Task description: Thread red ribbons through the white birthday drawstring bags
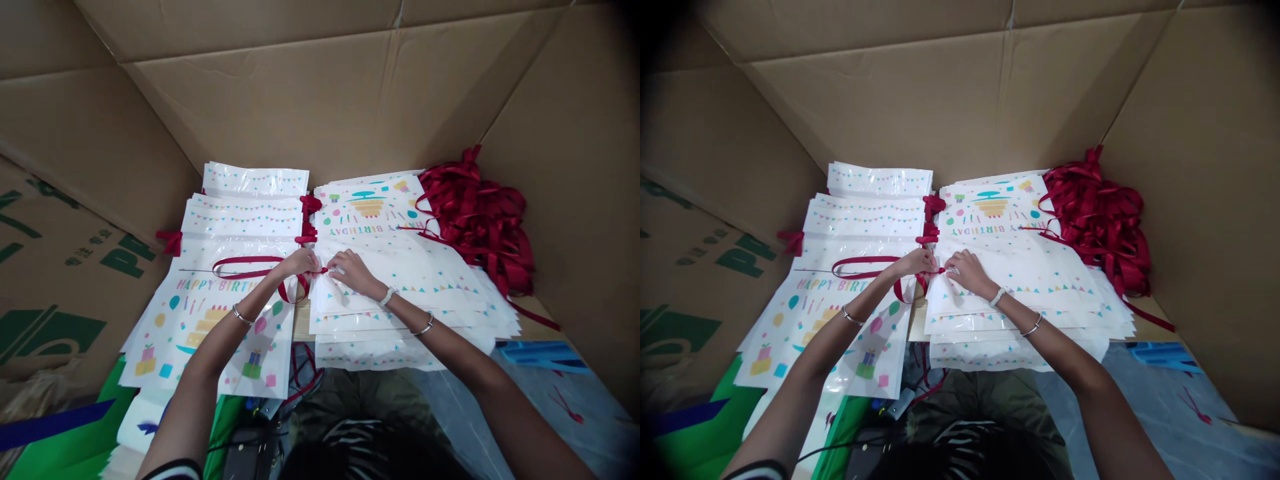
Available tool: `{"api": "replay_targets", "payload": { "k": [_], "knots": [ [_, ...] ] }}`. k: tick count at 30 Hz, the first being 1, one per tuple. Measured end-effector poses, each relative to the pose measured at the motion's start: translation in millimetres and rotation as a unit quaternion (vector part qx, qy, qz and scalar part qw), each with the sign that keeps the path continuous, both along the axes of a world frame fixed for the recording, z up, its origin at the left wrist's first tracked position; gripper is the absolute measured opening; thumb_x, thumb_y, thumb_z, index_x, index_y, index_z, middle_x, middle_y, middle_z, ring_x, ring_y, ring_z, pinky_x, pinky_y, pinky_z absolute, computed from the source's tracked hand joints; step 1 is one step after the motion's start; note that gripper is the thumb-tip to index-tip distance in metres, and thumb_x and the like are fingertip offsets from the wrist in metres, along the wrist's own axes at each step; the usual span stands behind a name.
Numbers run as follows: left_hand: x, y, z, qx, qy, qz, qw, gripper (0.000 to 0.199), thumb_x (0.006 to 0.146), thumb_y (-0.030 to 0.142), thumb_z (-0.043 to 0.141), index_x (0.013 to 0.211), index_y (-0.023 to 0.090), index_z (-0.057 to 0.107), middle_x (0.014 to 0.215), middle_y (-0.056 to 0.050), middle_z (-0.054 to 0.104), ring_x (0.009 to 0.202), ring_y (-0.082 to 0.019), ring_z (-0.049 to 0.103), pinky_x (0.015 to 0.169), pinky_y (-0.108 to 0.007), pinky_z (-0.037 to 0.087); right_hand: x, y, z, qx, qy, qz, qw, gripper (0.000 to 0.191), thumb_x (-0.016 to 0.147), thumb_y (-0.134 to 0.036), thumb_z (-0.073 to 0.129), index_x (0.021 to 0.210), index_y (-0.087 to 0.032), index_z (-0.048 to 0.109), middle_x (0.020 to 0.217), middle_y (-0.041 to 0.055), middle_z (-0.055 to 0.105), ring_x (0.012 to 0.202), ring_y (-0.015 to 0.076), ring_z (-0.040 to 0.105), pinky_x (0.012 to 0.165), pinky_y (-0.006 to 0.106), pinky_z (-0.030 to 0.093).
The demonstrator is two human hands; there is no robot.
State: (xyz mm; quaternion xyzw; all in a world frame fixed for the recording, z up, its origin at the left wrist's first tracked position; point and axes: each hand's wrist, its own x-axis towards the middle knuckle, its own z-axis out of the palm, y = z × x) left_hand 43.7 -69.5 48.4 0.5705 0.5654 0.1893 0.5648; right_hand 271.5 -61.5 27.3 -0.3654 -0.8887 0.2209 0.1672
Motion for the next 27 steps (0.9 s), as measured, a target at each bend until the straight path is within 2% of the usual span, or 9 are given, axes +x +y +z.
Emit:
{"api": "replay_targets", "payload": {
  "k": [7,15,18,21,23,27],
  "knots": [
    [-10.7,0.2,0.7,0.014,-0.04,-0.025,0.999,0.036,0.075,0.037,0.088,0.076,0.015,0.059,0.063,-0.005,0.07,0.052,-0.011,0.057,0.048,-0.022,0.038,-7.9,0.0,9.9,-0.006,-0.035,0.022,0.999,0.024,0.097,-0.03,0.069,0.119,-0.02,0.071,0.13,0.0086,0.067,0.123,0.0261,0.054,0.102,0.04,0.035],
    [9.0,-1.2,-2.2,0.025,-0.002,0.01,1.0,0.044,0.073,0.041,0.091,0.076,0.018,0.054,0.059,-0.002,0.069,0.049,-0.011,0.056,0.048,-0.022,0.041,-15.9,-0.1,8.6,0.02,-0.078,0.022,0.997,0.031,0.098,-0.034,0.068,0.126,-0.02,0.07,0.136,0.0104,0.065,0.127,0.0264,0.054,0.107,0.042,0.036],
    [10.9,0.2,-0.7,-0.003,0.063,0.022,0.998,0.042,0.073,0.041,0.091,0.071,0.018,0.055,0.057,-0.003,0.068,0.048,-0.014,0.06,0.049,-0.024,0.047,-11.8,-6.6,1.3,0.044,-0.084,0.034,0.995,0.034,0.103,-0.033,0.059,0.134,-0.021,0.067,0.145,0.0105,0.062,0.134,0.0259,0.052,0.11,0.042,0.038],
    [6.7,1.2,-2.0,-0.02,0.109,0.015,0.994,0.042,0.073,0.045,0.089,0.066,0.018,0.058,0.057,-0.006,0.07,0.05,-0.017,0.065,0.051,-0.026,0.051,-7.5,-17.4,-11.2,0.081,-0.091,0.035,0.992,0.045,0.109,-0.028,0.041,0.151,-0.018,0.055,0.159,0.0097,0.05,0.148,0.0253,0.043,0.12,0.044,0.033],
    [-0.2,1.6,-4.1,-0.03,0.097,-0.002,0.995,0.042,0.072,0.05,0.088,0.066,0.018,0.061,0.06,-0.007,0.071,0.052,-0.018,0.068,0.053,-0.025,0.053,-5.9,-23.2,-18.7,0.099,-0.097,0.028,0.99,0.051,0.111,-0.028,0.033,0.158,-0.016,0.048,0.163,0.009,0.044,0.153,0.025,0.038,0.125,0.047,0.029],
    [-28.3,1.1,-5.1,-0.02,0.052,-0.038,0.998,0.044,0.068,0.055,0.087,0.068,0.017,0.064,0.062,-0.008,0.073,0.056,-0.019,0.069,0.056,-0.025,0.053,-5.7,-26.3,-24.6,0.117,-0.101,0.029,0.988,0.053,0.111,-0.029,0.029,0.16,-0.017,0.047,0.165,0.0075,0.041,0.154,0.0245,0.037,0.126,0.047,0.03]
  ]
}}
